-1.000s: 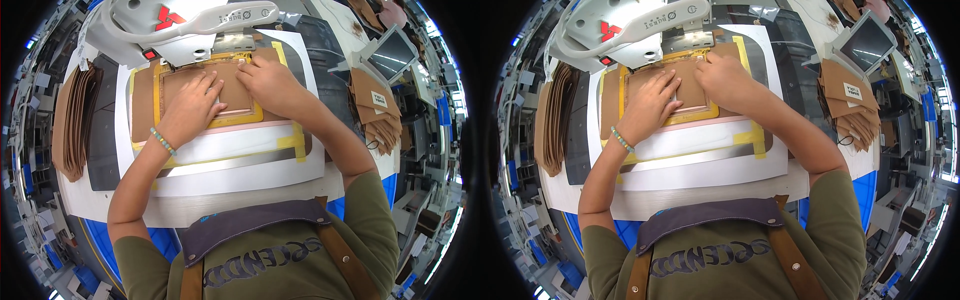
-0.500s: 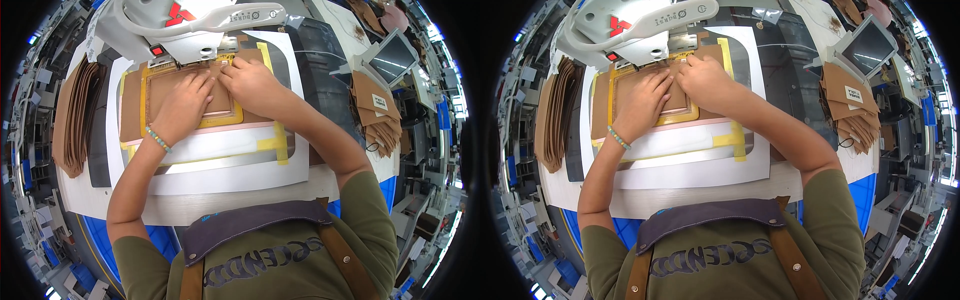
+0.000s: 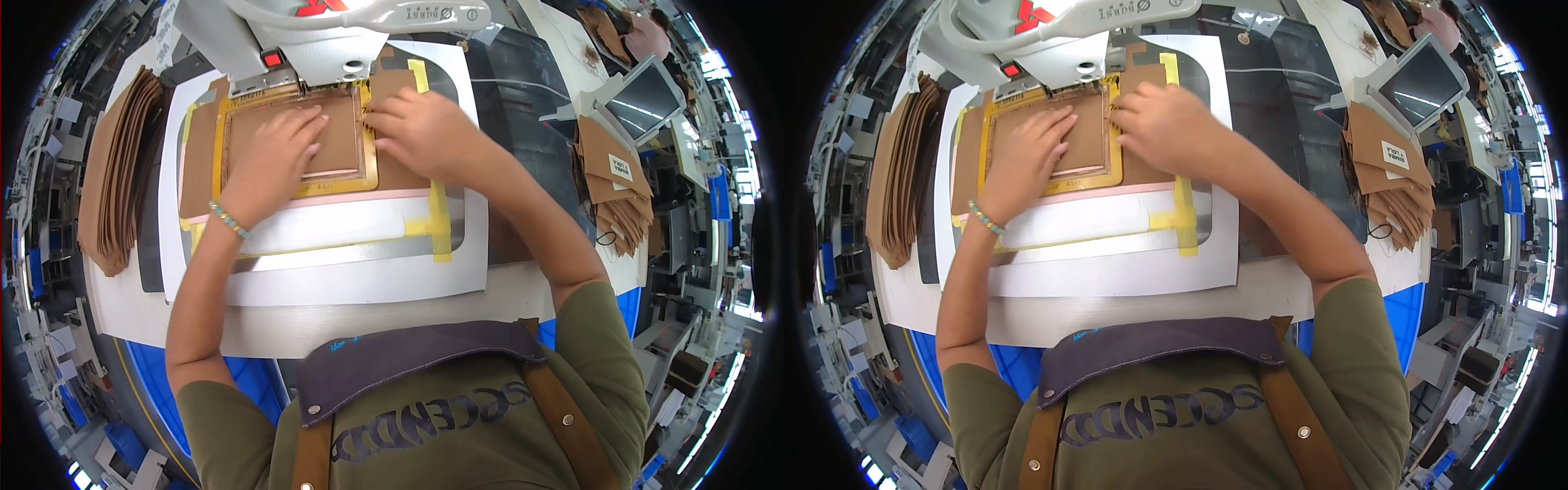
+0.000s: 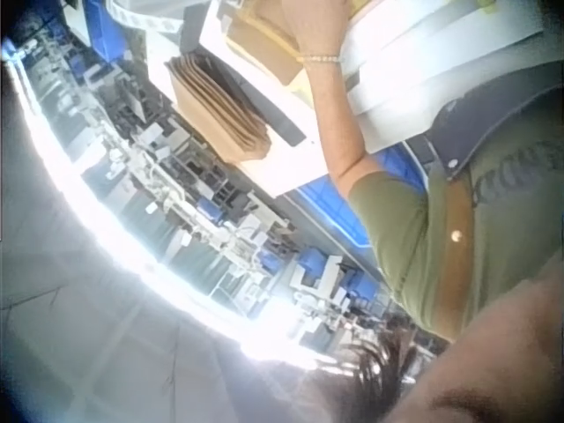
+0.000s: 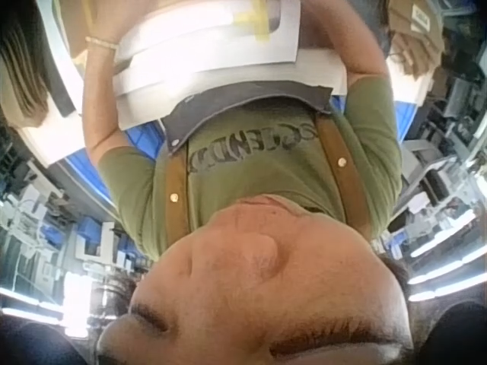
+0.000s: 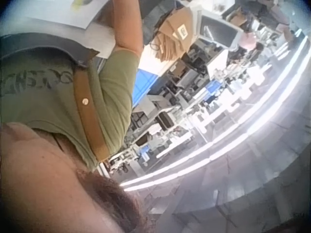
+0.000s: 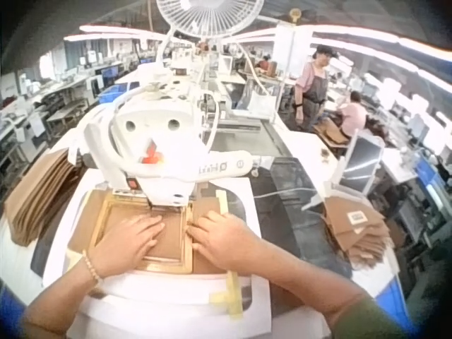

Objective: Assembling leather components by aligning and applying adhesive strips before inserting into a machine.

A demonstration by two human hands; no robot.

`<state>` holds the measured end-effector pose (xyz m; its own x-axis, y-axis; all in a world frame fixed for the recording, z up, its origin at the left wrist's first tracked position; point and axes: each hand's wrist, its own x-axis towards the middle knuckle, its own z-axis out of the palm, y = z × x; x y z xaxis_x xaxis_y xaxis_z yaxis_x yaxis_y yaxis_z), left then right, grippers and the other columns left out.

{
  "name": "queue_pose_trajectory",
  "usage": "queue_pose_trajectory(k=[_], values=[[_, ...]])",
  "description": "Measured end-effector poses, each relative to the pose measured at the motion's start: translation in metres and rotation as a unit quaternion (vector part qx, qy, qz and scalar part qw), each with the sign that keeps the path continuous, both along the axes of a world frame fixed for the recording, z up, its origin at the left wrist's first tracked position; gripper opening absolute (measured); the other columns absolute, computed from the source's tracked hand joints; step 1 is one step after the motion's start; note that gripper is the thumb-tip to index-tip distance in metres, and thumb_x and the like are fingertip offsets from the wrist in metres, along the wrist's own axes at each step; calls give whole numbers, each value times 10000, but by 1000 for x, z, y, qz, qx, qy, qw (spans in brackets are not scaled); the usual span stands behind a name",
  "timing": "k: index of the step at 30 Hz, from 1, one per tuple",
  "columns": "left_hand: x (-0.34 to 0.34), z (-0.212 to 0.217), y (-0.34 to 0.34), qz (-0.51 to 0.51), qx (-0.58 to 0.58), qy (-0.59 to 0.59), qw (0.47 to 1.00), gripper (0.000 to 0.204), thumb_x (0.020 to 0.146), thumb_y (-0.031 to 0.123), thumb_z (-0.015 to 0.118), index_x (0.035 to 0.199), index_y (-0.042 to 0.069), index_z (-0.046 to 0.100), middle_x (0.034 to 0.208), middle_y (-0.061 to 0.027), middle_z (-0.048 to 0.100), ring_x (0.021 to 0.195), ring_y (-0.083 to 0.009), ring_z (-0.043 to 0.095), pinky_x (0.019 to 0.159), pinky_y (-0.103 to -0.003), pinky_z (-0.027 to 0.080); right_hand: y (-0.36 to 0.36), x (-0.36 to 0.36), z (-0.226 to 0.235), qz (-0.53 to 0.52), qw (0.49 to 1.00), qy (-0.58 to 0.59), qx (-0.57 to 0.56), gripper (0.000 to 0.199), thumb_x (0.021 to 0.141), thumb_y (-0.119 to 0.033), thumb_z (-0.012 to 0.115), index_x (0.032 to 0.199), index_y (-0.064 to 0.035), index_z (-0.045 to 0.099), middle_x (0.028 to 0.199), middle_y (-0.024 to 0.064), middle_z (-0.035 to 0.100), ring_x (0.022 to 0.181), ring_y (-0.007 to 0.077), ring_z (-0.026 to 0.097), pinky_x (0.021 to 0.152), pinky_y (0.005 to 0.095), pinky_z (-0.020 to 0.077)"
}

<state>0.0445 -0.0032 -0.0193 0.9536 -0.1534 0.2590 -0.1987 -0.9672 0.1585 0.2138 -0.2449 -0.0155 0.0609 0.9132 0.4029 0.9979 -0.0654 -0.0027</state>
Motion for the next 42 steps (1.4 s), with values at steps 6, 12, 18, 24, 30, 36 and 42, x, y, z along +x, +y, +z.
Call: queue_pose_trajectory(k=[6, 12, 18, 24, 30, 36, 42], values=[[-34, 11, 27, -11, -104, 49, 993, 436, 1003, 32, 653, 1438, 51, 660, 1596, -103, 577, 1522, -345, 477, 1247, -460, 404, -39, 16, 11, -49, 996, 72, -27, 370, 940, -96, 712, 1310, -81, 719, 1405, 62, 700, 1280, 272, 642, 1030, 407, 567], [-30, 10, 20, -91, -98, 71, 988, 493, 999, 153, 708, 1486, 96, 651, 1648, -92, 533, 1576, -352, 413, 1271, -489, 368, -4, -5, 8, 31, 997, 74, -8, 484, 918, -47, 680, 1400, -88, 667, 1421, 70, 697, 1292, 265, 645, 1033, 387, 528], [-18, -4, 19, -147, -51, 76, 985, 575, 1001, 344, 715, 1531, 137, 633, 1681, -123, 489, 1600, -378, 364, 1291, -540, 308, 22, -17, -16, 53, 999, -10, 10, 487, 933, -102, 670, 1419, -84, 651, 1390, 68, 702, 1299, 225, 639, 979, 363, 488], [-15, -1, 22, -132, -117, 100, 979, 498, 1033, 281, 676, 1505, 124, 656, 1663, -119, 513, 1592, -377, 377, 1290, -525, 307, 13, -30, -17, 29, 998, -64, 9, 452, 932, -141, 674, 1373, -47, 662, 1349, 97, 721, 1246, 223, 657, 969, 359, 480], [1, -8, 35, -116, -169, 87, 975, 430, 1059, 163, 604, 1480, 116, 676, 1658, -89, 530, 1586, -366, 390, 1298, -513, 300, 14, -34, -17, 22, 996, -89, -2, 395, 925, -141, 677, 1305, -29, 689, 1334, 118, 728, 1205, 218, 668, 938, 358, 496], [10, -13, 31, -138, -87, 66, 984, 439, 1072, 152, 571, 1500, 148, 664, 1674, -69, 513, 1585, -371, 385, 1293, -519, 302, 8, -31, -12, 24, 998, -53, 7, 383, 918, -125, 688, 1294, -55, 703, 1278, 97, 738, 1184, 215, 672, 926, 356, 502], [11, -13, 36, -148, -69, 57, 985, 444, 1066, 157, 578, 1502, 155, 660, 1674, -61, 513, 1579, -370, 388, 1285, -521, 304, -8, -51, 3, 63, 995, 67, -26, 402, 919, -91, 680, 1318, -49, 696, 1336, 96, 721, 1247, 242, 655, 973, 372, 508]])
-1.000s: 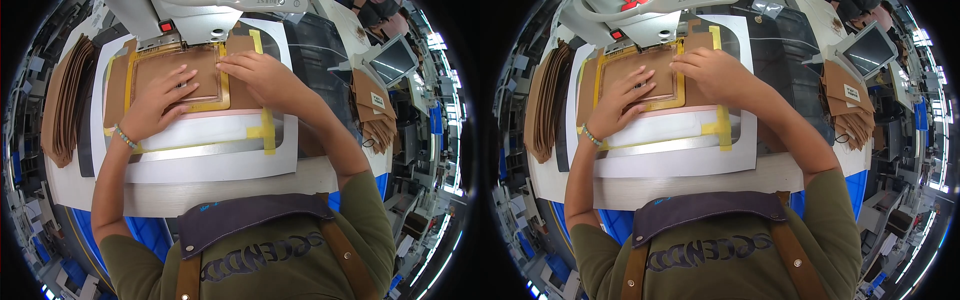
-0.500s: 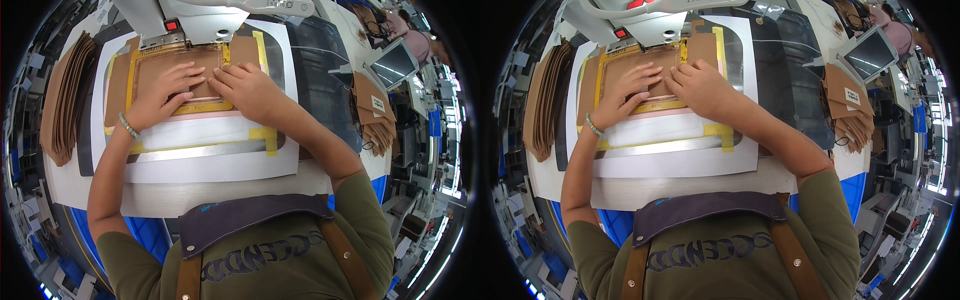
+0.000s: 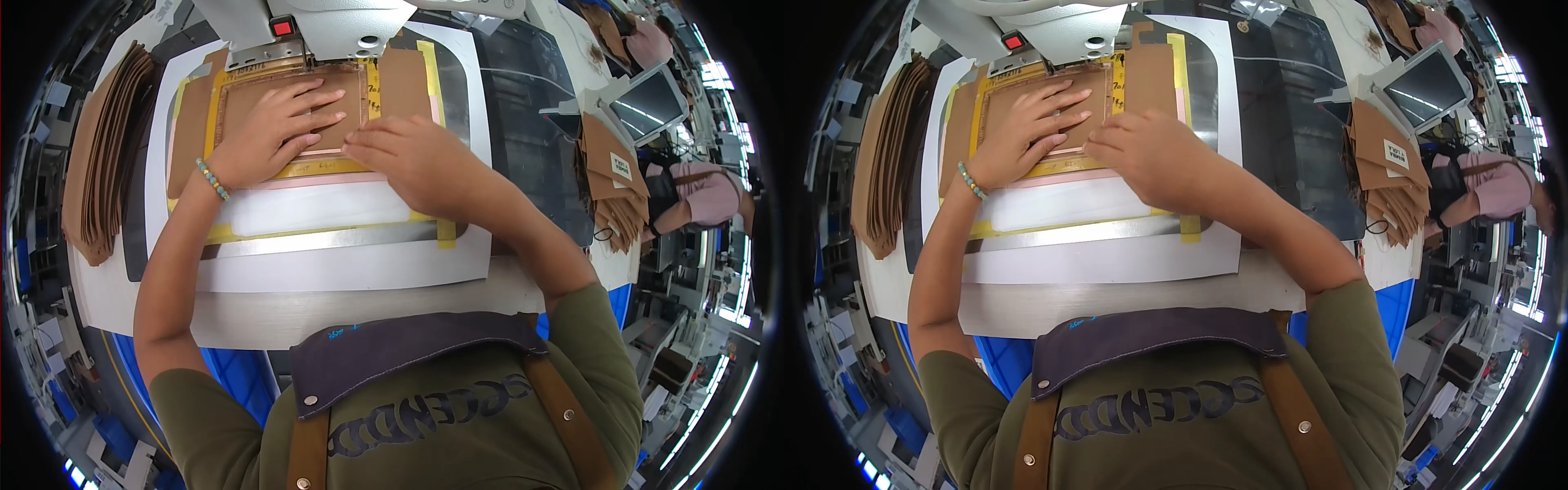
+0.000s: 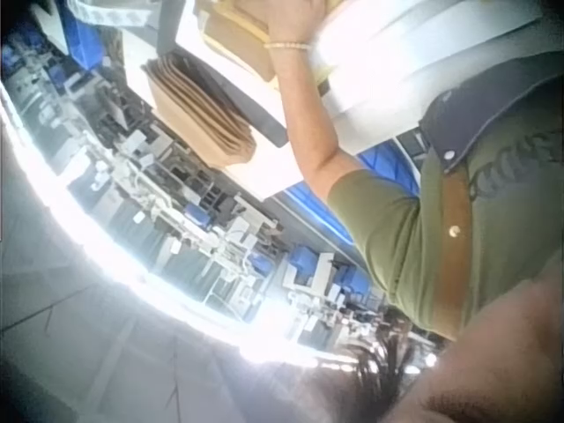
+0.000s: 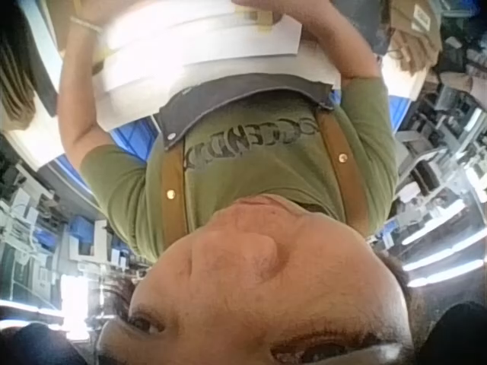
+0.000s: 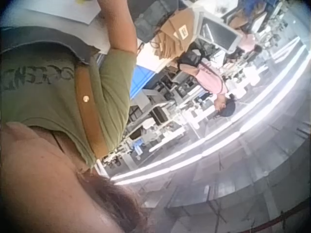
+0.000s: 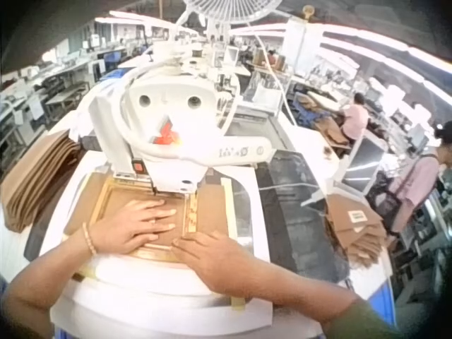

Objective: Assembling leather components by aligning and applying adhesive strips before inserting into a machine.

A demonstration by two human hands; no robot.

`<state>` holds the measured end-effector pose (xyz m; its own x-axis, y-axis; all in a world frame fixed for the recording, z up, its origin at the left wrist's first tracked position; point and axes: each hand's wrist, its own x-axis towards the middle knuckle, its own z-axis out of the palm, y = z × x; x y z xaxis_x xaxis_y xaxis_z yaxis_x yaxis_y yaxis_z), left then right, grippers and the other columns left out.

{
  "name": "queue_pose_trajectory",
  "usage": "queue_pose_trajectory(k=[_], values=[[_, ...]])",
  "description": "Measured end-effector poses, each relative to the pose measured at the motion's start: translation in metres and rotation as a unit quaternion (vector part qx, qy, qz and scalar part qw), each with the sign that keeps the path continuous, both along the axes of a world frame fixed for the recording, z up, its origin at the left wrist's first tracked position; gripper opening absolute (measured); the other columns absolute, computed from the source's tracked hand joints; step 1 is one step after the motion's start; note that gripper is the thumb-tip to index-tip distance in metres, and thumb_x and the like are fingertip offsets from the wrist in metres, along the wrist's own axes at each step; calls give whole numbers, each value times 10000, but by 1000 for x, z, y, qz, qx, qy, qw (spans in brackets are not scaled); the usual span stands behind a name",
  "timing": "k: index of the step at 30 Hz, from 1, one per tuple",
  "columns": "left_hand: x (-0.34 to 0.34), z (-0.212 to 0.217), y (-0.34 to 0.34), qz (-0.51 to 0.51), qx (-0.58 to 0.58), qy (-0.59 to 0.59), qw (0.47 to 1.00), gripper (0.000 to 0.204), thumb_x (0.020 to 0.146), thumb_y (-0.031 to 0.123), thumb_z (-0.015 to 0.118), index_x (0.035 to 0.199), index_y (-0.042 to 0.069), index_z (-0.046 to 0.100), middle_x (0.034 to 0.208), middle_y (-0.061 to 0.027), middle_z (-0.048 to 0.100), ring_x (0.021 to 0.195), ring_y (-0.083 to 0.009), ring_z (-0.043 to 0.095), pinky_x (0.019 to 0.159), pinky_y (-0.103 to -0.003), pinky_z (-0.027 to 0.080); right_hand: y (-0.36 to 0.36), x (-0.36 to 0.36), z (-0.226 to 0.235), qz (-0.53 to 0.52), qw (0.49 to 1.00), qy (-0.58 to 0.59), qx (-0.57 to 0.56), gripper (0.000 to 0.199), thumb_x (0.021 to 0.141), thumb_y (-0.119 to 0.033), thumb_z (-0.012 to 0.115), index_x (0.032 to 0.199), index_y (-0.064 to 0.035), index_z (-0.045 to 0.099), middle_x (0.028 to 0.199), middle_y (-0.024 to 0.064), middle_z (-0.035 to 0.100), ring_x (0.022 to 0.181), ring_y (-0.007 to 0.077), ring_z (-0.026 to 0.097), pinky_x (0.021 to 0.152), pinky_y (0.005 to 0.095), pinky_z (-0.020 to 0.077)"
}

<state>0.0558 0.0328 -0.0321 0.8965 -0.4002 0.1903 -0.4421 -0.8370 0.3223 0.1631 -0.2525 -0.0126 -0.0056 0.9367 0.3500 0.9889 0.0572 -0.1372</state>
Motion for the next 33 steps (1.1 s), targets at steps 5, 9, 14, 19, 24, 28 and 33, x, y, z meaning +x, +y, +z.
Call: queue_pose_trajectory(k=[5, 9, 14, 19, 24, 28, 33], values=[[1, 8, 2, -2, 8, 16, 1000, 435, 1060, 161, 585, 1485, 146, 672, 1677, -52, 511, 1570, -367, 400, 1288, -520, 305, -3, -8, -9, 10, 1000, 22, 1, 400, 924, -64, 659, 1321, -31, 692, 1377, 103, 711, 1294, 266, 642, 1008, 390, 509], [2, 15, 2, -7, 21, 34, 999, 447, 1068, 175, 571, 1505, 153, 660, 1683, -34, 507, 1568, -366, 398, 1293, -518, 304, -1, -12, -7, 1, 1000, 22, 22, 381, 907, -46, 664, 1284, -12, 706, 1336, 119, 725, 1263, 287, 652, 1030, 401, 525], [3, 18, 4, -12, 36, 38, 999, 454, 1076, 213, 562, 1517, 165, 653, 1685, -26, 505, 1559, -369, 401, 1294, -517, 304, -1, -14, -6, -3, 996, 79, 31, 359, 860, -11, 684, 1215, 26, 722, 1265, 143, 739, 1190, 301, 668, 1044, 410, 560], [7, 25, 4, -17, 51, 43, 998, 429, 1068, 230, 578, 1477, 155, 686, 1666, -23, 526, 1532, -373, 429, 1283, -514, 325, 2, -14, -7, -4, 998, 57, 39, 319, 868, -34, 688, 1182, 3, 727, 1237, 121, 739, 1164, 284, 672, 987, 400, 567], [8, 30, 2, -18, 40, 42, 998, 418, 1062, 222, 586, 1457, 142, 696, 1647, -27, 545, 1521, -369, 444, 1276, -506, 341, 3, -13, -7, 1, 998, 45, 31, 293, 878, -56, 687, 1166, -19, 724, 1224, 99, 732, 1149, 264, 670, 920, 386, 564], [9, 32, 4, -19, 34, 28, 999, 411, 1051, 204, 595, 1440, 134, 709, 1633, -33, 558, 1509, -364, 458, 1263, -494, 357, 6, -14, -5, -8, 998, 38, 40, 310, 884, -57, 684, 1191, -25, 714, 1235, 93, 726, 1153, 260, 664, 929, 388, 555], [13, 34, 5, -8, 25, 39, 999, 399, 1040, 174, 611, 1420, 130, 726, 1620, -33, 572, 1505, -350, 465, 1244, -464, 381, 11, -12, -6, -15, 999, 29, 41, 309, 886, -60, 686, 1192, -31, 712, 1228, 89, 722, 1151, 258, 658, 937, 387, 547]])
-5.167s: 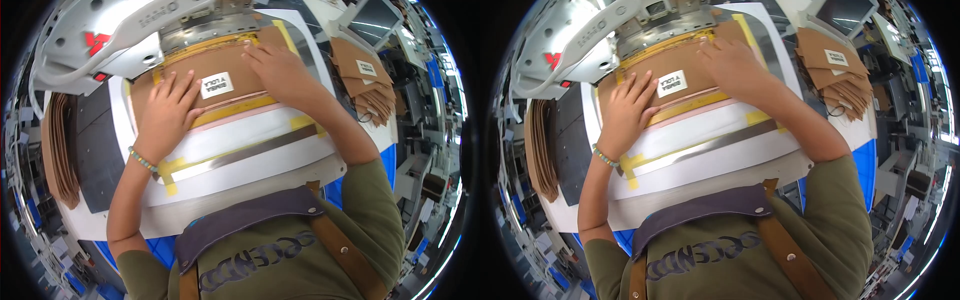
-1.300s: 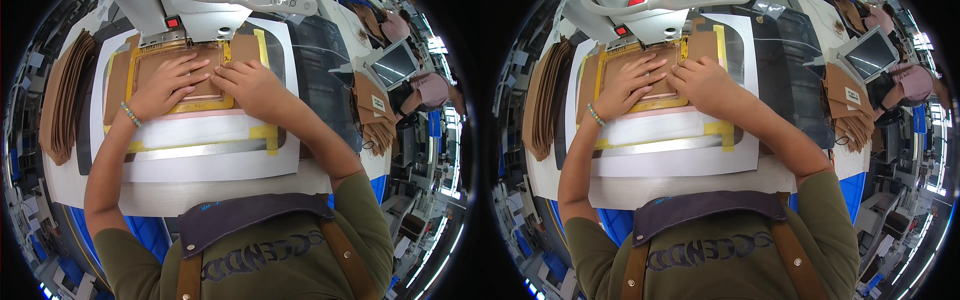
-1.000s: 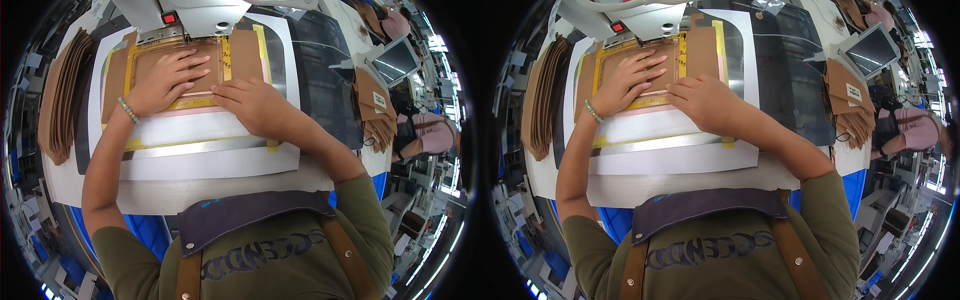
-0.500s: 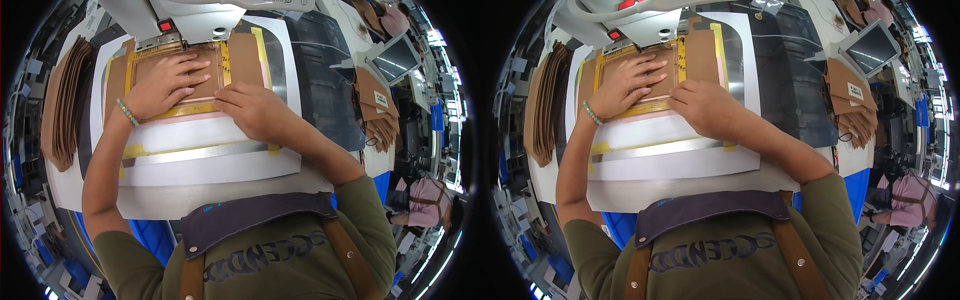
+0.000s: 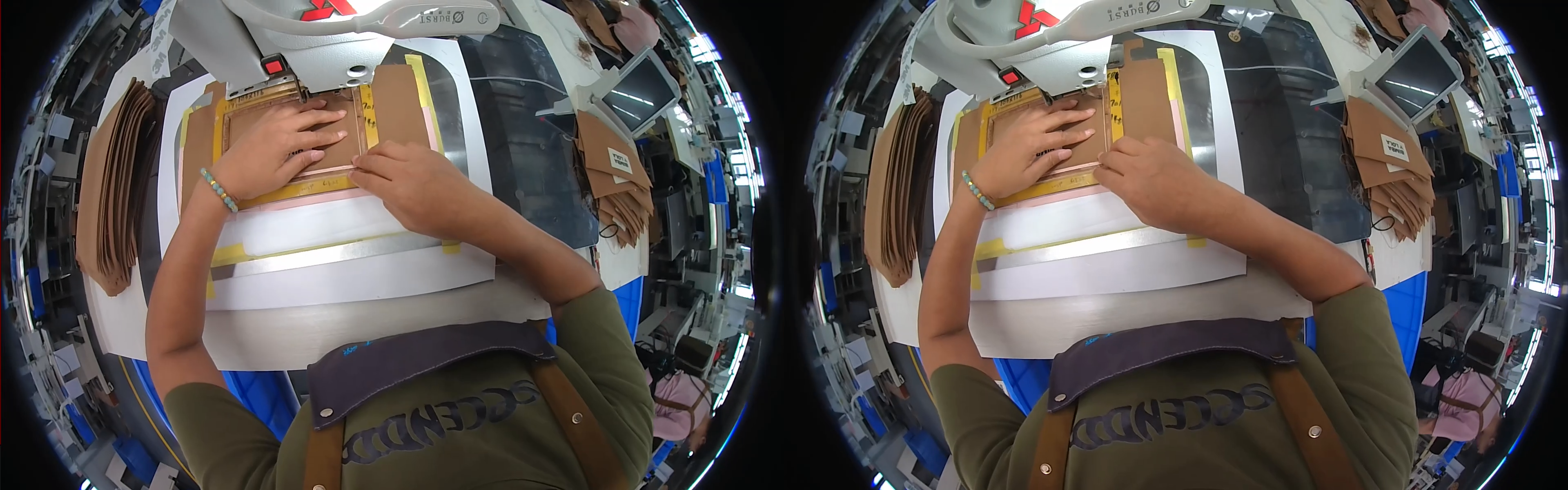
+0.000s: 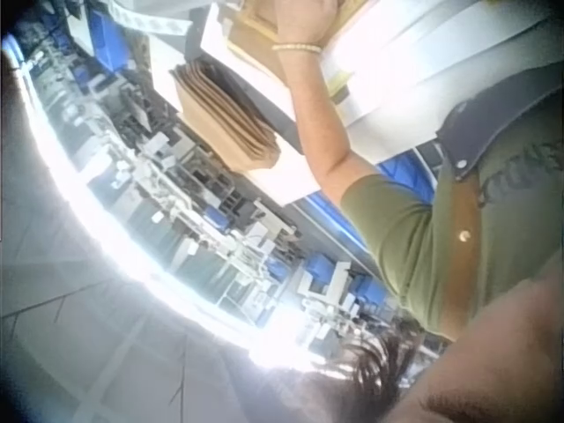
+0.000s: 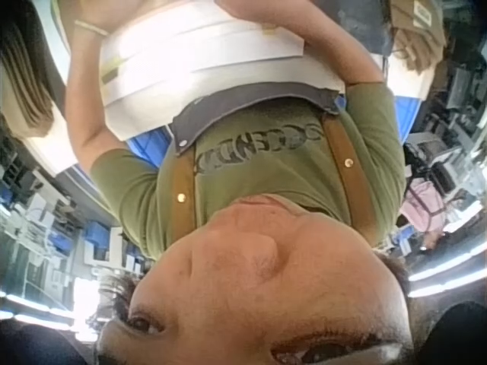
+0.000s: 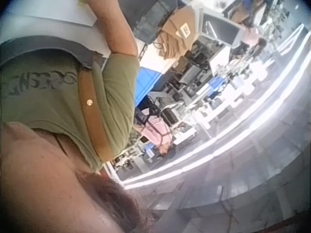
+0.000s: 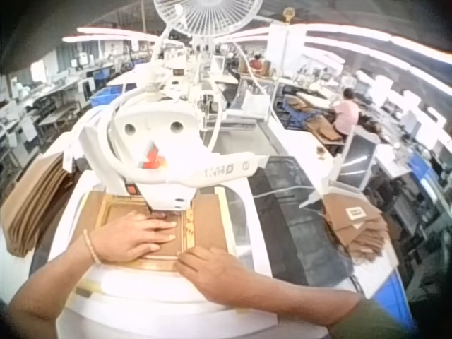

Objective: Assembling leather components by aligning and applying adhesive strips before inserting into a machine.

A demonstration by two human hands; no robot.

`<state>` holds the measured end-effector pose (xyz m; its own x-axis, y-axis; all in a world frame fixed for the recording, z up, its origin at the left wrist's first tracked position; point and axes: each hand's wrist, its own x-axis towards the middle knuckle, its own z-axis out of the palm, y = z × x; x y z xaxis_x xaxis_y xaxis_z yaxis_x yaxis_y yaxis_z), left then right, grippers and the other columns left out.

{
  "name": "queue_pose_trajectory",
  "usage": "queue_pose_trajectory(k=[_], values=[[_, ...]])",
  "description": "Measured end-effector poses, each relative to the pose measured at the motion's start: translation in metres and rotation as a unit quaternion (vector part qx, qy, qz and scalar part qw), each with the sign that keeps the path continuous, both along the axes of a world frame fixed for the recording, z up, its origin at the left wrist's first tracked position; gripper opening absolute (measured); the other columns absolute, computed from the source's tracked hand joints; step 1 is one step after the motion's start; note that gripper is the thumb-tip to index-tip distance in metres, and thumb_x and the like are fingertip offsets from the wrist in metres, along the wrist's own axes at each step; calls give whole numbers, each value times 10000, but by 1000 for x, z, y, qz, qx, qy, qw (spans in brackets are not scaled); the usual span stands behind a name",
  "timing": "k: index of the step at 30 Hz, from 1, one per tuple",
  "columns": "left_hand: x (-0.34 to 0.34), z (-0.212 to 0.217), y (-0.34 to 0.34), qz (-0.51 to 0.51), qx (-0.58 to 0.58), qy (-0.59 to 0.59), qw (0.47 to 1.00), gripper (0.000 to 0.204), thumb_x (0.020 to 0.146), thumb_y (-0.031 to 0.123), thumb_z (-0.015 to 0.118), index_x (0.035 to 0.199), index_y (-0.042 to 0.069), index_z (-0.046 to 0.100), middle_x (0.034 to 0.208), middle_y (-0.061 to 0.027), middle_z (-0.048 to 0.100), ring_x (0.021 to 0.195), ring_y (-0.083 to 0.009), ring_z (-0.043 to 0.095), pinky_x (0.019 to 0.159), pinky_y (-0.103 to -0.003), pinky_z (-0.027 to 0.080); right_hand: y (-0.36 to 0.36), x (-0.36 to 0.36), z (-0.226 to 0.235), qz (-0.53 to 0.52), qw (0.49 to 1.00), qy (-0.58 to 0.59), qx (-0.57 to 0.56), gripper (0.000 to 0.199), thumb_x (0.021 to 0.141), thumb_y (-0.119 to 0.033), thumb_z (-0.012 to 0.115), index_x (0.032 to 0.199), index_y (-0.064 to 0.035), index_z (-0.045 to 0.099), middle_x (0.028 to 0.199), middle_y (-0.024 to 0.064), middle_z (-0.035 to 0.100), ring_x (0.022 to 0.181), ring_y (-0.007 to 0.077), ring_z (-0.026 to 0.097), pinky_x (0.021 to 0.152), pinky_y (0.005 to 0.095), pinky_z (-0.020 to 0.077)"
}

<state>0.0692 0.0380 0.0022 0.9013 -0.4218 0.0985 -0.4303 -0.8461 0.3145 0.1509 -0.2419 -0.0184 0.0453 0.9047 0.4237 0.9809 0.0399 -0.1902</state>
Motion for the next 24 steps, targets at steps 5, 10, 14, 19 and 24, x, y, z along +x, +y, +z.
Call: queue_pose_trajectory(k=[5, 10, 14, 19, 24], values=[[6, 3, 3, 0, 8, 5, 1000, 393, 1034, 143, 616, 1409, 116, 731, 1601, -45, 590, 1485, -340, 492, 1224, -443, 411, 4, 1, 1, -10, 1000, -7, -23, 298, 888, -62, 688, 1184, -40, 714, 1214, 80, 717, 1136, 247, 652, 919, 372, 540], [16, 1, 3, 13, -29, 9, 999, 410, 1043, 152, 603, 1438, 121, 709, 1572, -78, 613, 1378, -366, 570, 1173, -452, 468, 8, 9, -3, -26, 999, -31, 10, 293, 887, -64, 694, 1178, -41, 716, 1199, 70, 718, 1118, 243, 652, 910, 365, 537], [22, -9, 4, 42, -24, 29, 998, 426, 1051, 170, 605, 1468, 143, 688, 1548, -107, 627, 1354, -391, 567, 1178, -478, 452, 12, 18, -3, -31, 999, -34, -1, 292, 886, -65, 701, 1176, -40, 720, 1199, 67, 726, 1125, 238, 653, 909, 365, 538], [28, -27, 5, 64, 44, -99, 992, 396, 1056, 233, 616, 1428, 144, 722, 1349, -167, 720, 1293, -382, 564, 1181, -489, 409, 20, 29, -6, -48, 998, -33, -18, 360, 877, -41, 694, 1237, -22, 715, 1255, 90, 730, 1157, 256, 653, 938, 383, 544], [30, -27, 1, 104, 20, -84, 991, 392, 1064, 230, 619, 1432, 137, 718, 1361, -197, 704, 1317, -394, 563, 1174, -484, 414, 27, 39, -11, -65, 996, -56, 25, 336, 901, -79, 694, 1233, -43, 728, 1216, 69, 740, 1157, 237, 664, 910, 369, 544]])
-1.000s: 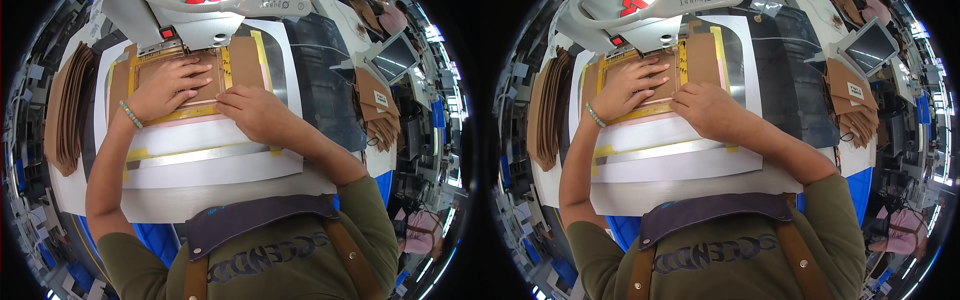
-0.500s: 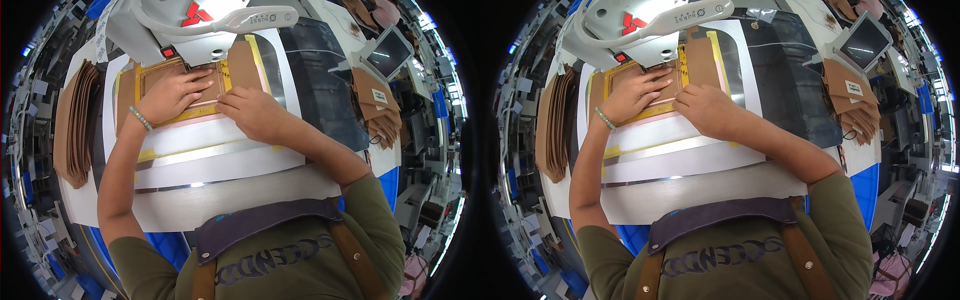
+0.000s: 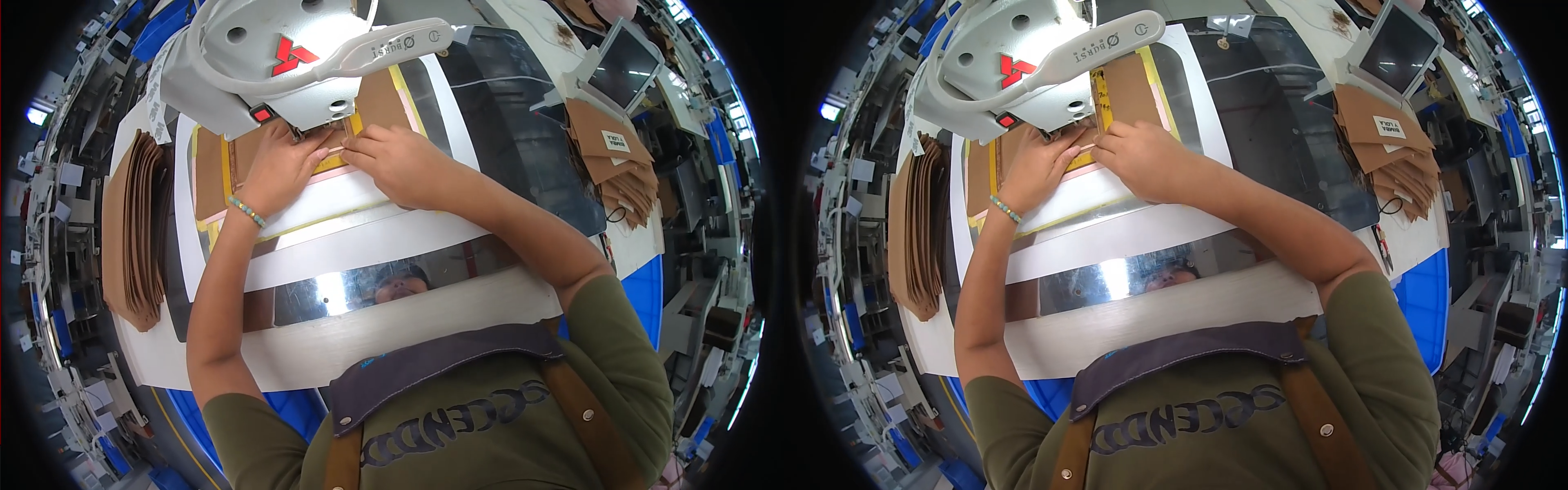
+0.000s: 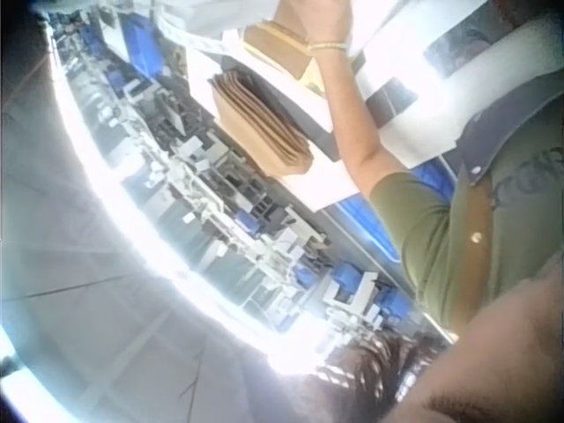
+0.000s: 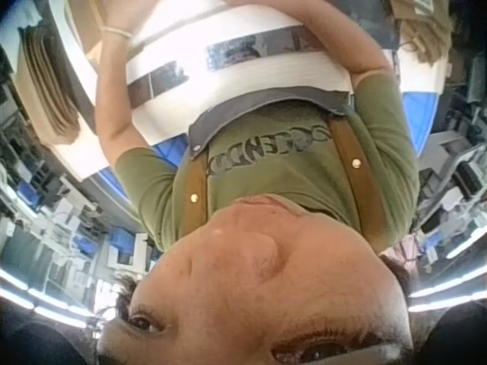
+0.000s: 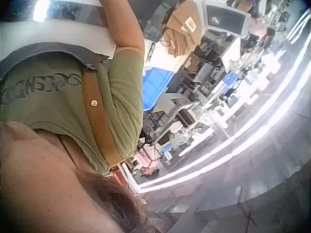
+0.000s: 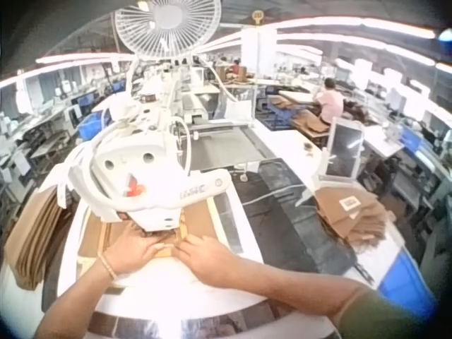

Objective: Assembling leather components by aligning and applying adhesive strips before inserting into a machine.

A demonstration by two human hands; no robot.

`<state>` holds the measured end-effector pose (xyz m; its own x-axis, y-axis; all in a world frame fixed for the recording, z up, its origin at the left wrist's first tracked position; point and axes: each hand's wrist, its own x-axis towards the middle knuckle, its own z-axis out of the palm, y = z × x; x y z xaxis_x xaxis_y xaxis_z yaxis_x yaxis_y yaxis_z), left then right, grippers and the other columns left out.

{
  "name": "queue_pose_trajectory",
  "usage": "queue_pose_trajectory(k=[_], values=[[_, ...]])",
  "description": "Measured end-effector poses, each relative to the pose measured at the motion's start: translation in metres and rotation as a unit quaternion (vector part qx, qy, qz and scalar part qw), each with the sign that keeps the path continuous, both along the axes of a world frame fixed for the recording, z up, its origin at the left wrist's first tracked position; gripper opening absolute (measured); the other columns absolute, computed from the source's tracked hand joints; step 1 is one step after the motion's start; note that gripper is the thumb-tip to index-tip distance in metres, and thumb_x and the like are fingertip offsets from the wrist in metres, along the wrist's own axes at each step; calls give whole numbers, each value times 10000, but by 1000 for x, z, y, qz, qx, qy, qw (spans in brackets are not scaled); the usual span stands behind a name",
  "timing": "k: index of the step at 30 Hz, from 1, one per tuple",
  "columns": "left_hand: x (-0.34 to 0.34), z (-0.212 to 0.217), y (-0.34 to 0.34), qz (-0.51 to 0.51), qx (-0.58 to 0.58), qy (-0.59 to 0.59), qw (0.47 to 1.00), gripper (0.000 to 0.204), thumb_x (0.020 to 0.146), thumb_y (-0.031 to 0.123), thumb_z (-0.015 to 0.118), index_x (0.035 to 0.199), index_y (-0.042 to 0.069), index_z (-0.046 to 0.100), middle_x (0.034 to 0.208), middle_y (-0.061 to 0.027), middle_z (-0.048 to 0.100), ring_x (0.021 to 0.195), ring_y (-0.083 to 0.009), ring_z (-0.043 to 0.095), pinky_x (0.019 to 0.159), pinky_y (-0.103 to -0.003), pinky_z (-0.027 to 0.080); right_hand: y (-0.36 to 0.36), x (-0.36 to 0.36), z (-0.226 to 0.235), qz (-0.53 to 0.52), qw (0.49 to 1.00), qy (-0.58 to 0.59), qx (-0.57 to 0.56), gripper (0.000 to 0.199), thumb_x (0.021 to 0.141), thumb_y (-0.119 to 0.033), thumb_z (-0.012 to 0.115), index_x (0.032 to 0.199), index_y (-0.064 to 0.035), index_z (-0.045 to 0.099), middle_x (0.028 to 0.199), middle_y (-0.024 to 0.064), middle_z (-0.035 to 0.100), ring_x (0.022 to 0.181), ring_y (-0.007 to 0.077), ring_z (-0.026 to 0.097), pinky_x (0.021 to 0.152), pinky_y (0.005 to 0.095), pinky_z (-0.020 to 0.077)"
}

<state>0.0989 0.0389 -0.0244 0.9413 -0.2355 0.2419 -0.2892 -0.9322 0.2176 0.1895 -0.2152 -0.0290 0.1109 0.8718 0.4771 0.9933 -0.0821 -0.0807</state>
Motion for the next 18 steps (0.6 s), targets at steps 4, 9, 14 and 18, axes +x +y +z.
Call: queue_pose_trajectory(k=[4, 9, 14, 18], values=[[1, 1, 11, 16, -200, 112, 973, 390, 1079, 211, 602, 1439, 109, 712, 1428, -220, 668, 1309, -420, 596, 1149, -475, 453, -4, 3, 2, -11, 999, 34, -39, 413, 894, -30, 684, 1306, -9, 709, 1361, 117, 710, 1238, 280, 640, 1022, 416, 524], [3, -3, 18, 7, -170, 116, 979, 381, 1090, 216, 588, 1433, 114, 719, 1397, -225, 691, 1298, -416, 618, 1143, -461, 460, -23, 6, 12, -12, 998, 32, -48, 423, 889, -34, 709, 1312, -22, 717, 1443, 129, 671, 1345, 295, 595, 1108, 438, 485], [1, -7, 17, -26, -78, 26, 996, 374, 1085, 233, 605, 1413, 111, 735, 1414, -247, 648, 1329, -405, 582, 1125, -460, 464, -53, 4, 24, -6, 997, 40, -63, 308, 937, -68, 689, 1233, -30, 766, 1413, 172, 688, 1411, 320, 579, 1133, 472, 461], [-21, -6, 42, 63, -115, 43, 990, 365, 1088, 209, 603, 1407, 82, 728, 1454, -220, 639, 1306, -389, 599, 1131, -445, 463, -83, 7, 29, -19, 992, 80, -96, 328, 966, -58, 671, 1284, -36, 749, 1510, 138, 627, 1500, 312, 488, 1221, 478, 394]])
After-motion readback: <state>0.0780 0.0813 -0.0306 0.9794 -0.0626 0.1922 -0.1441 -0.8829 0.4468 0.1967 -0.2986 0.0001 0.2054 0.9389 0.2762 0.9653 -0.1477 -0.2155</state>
